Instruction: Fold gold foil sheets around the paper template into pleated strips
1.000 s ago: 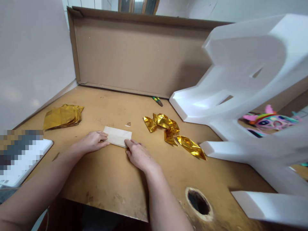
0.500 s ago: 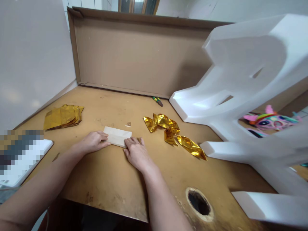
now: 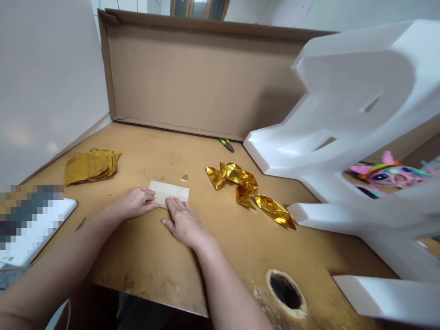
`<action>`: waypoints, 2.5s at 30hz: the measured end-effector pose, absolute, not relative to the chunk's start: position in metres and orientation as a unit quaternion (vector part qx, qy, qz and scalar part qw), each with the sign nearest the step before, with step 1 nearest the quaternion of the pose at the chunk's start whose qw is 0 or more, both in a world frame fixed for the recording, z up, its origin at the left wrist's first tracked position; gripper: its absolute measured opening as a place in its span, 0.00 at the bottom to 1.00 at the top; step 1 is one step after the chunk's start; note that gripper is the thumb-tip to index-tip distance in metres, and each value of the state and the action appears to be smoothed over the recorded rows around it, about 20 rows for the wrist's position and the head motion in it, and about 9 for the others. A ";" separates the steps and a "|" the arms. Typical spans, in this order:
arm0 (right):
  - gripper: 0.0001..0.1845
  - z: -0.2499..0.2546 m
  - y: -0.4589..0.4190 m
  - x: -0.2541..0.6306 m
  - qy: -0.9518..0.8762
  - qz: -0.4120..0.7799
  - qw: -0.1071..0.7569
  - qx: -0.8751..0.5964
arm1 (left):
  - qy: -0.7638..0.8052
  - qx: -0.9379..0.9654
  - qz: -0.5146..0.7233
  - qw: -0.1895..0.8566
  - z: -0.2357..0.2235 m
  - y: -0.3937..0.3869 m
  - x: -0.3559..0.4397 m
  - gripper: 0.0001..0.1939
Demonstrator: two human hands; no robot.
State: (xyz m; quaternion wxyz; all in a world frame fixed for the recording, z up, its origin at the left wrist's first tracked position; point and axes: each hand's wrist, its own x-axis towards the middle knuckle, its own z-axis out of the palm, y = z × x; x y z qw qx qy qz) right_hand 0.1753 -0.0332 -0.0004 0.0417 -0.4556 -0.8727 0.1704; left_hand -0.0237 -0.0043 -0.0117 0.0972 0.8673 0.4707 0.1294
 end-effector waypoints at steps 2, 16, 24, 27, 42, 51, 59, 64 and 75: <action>0.34 0.002 -0.033 0.178 -0.868 0.174 0.035 -0.463 | 0.473 0.872 0.109 0.070 -0.009 -0.006 -0.021 0.17; 0.35 0.003 -0.033 0.178 -0.868 0.183 0.028 -0.461 | 0.359 0.912 0.161 0.117 -0.010 -0.015 0.002 0.17; 0.33 0.004 -0.031 0.188 -0.859 0.185 0.028 -0.476 | 0.403 0.904 0.120 0.074 -0.007 -0.009 -0.009 0.14; 0.32 0.008 -0.031 0.191 -0.853 0.184 0.028 -0.488 | 0.416 0.896 0.133 0.081 -0.011 -0.006 -0.015 0.16; 0.17 0.024 -0.027 0.197 -0.840 0.131 0.051 -0.524 | 0.496 0.856 0.131 0.061 -0.008 0.002 -0.025 0.16; 0.10 -0.005 -0.009 0.180 -0.796 0.009 0.153 -0.586 | 0.545 0.817 0.177 0.068 -0.013 0.008 -0.014 0.11; 0.07 -0.005 -0.003 0.181 -0.742 0.047 0.150 -0.652 | 0.578 0.783 0.216 0.080 -0.017 0.012 -0.013 0.07; 0.06 -0.004 0.000 0.190 -0.728 0.066 0.152 -0.665 | 0.593 0.763 0.232 0.113 -0.019 0.018 -0.021 0.10; 0.29 -0.018 0.010 0.198 -0.771 0.105 0.192 -0.598 | 0.574 0.758 0.244 0.189 -0.030 0.029 -0.023 0.28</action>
